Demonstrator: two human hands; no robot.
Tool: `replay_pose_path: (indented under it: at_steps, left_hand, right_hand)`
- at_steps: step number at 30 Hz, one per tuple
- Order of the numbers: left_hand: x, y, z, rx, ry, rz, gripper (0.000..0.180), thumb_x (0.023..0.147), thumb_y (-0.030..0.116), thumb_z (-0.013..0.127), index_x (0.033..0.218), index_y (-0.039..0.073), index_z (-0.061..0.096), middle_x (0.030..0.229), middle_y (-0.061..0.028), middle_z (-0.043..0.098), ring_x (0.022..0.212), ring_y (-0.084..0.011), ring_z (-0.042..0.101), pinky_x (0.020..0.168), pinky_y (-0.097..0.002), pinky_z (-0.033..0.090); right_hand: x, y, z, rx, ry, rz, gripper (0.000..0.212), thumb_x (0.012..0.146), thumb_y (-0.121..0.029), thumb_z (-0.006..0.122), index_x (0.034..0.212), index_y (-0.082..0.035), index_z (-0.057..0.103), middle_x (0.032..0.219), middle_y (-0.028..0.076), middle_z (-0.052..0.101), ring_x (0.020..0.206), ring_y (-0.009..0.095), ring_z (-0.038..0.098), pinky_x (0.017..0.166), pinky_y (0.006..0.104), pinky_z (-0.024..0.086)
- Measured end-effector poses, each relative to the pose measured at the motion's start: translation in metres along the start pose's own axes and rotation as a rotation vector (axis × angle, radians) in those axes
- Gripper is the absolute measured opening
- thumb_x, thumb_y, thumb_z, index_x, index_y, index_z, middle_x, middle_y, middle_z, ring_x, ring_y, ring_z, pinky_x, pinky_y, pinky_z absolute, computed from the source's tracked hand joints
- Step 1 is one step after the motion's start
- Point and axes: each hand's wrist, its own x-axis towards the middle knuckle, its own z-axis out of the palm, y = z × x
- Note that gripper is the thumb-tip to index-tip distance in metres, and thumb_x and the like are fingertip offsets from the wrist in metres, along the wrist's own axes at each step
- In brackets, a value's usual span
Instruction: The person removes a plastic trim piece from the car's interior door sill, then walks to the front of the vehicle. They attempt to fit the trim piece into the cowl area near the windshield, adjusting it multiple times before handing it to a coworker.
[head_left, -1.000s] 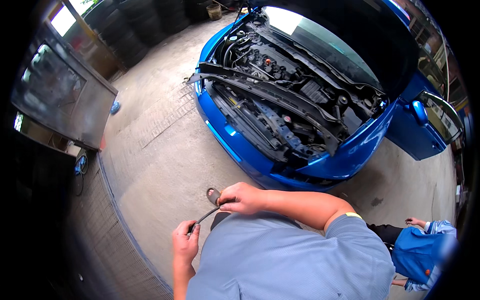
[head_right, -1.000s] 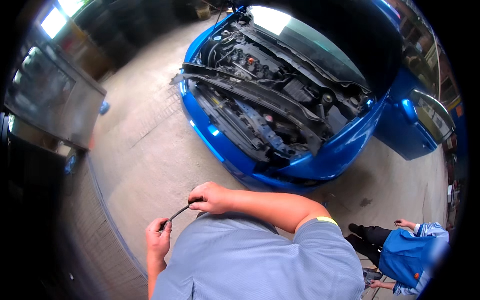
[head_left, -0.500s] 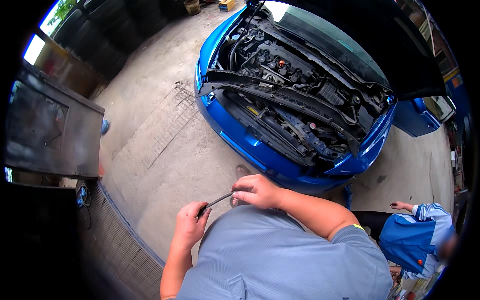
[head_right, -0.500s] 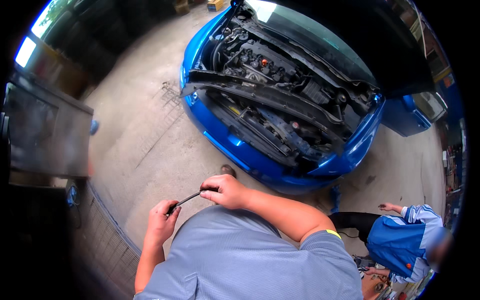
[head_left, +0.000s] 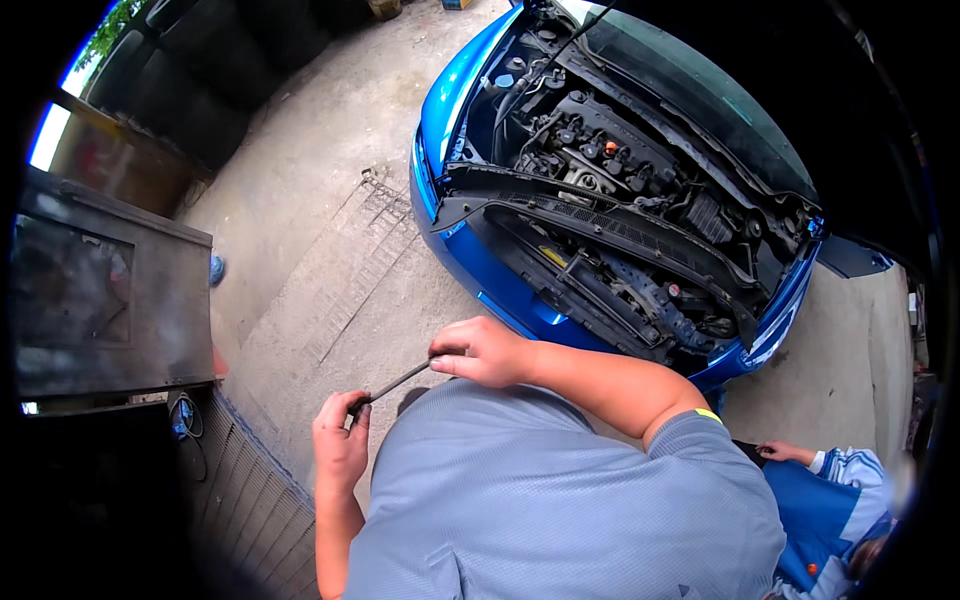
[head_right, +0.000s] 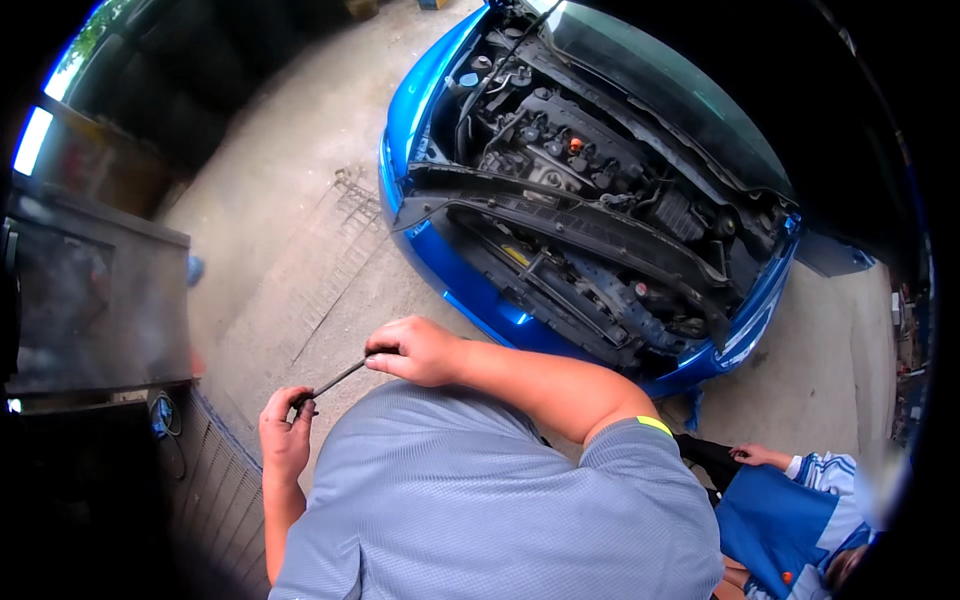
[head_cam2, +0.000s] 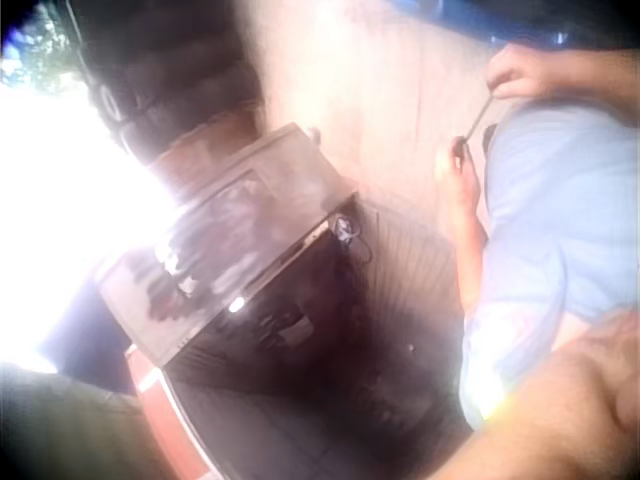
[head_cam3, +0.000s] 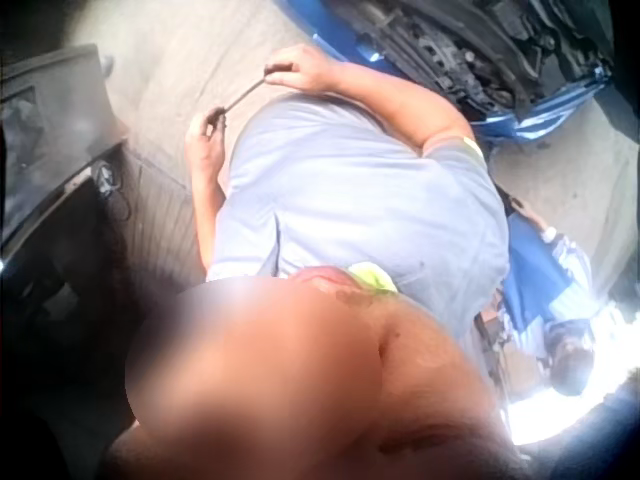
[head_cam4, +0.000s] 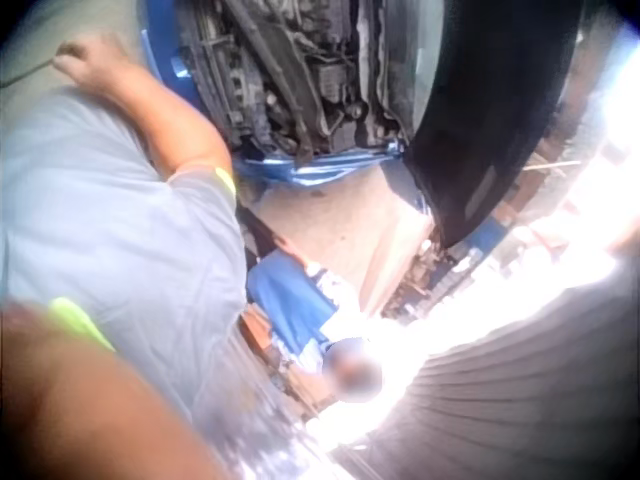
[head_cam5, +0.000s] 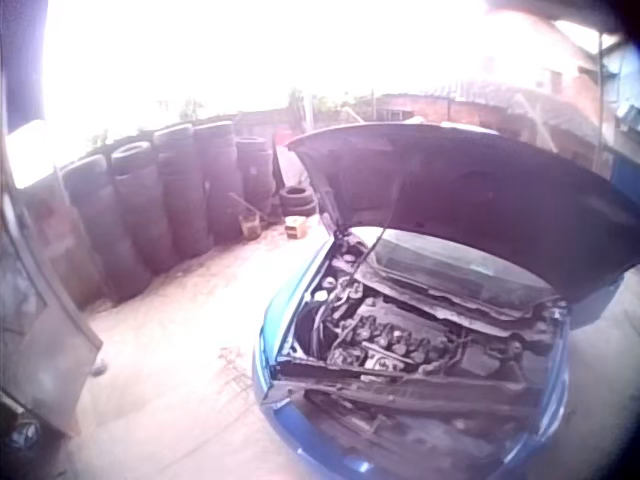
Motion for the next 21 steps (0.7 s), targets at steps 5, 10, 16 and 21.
replay_pose_path:
  at_steps: [5,10,16,21]
  left_hand:
    - [0.067,-0.011,-0.022,-0.001,-0.105,-0.047,0.019,0.082,-0.007,0.069,0.1,-0.001,0.066,0.086,-0.0114,0.065,0.078,-0.0209,0.063,0.073,-0.0313,0.051]
    - [0.16,-0.048,-0.041,0.059,-0.279,0.086,0.019,0.083,-0.005,0.07,0.101,0.0,0.065,0.087,-0.0125,0.065,0.078,-0.0242,0.066,0.073,-0.0323,0.053]
    - [0.278,-0.079,-0.06,0.02,-0.449,0.237,0.02,0.083,-0.004,0.07,0.102,0.001,0.067,0.095,-0.0133,0.067,0.088,-0.0252,0.069,0.079,-0.0341,0.054]
    - [0.342,-0.103,-0.068,-0.089,-0.637,0.19,0.021,0.085,-0.003,0.07,0.105,0.001,0.067,0.098,-0.0134,0.069,0.09,-0.0242,0.07,0.081,-0.0337,0.055]
  right_hand:
    - [0.058,0.021,-0.004,0.036,0.05,0.042,0.026,0.091,-0.025,0.067,0.101,-0.001,0.069,0.091,0.018,0.068,0.083,0.035,0.066,0.073,0.0403,0.052]
    - [0.094,0.049,-0.001,0.024,0.234,0.127,0.025,0.09,-0.023,0.068,0.101,-0.001,0.069,0.091,0.017,0.068,0.082,0.034,0.065,0.073,0.0393,0.051]
    - [0.134,0.044,0.001,0.16,0.559,0.371,0.019,0.093,-0.014,0.067,0.104,0.002,0.069,0.087,0.011,0.068,0.081,0.015,0.063,0.072,0.0293,0.05]
    - [0.159,0.042,0.012,0.124,0.783,0.453,0.022,0.093,-0.015,0.069,0.103,0.004,0.069,0.087,0.01,0.068,0.079,0.014,0.062,0.071,0.029,0.05]
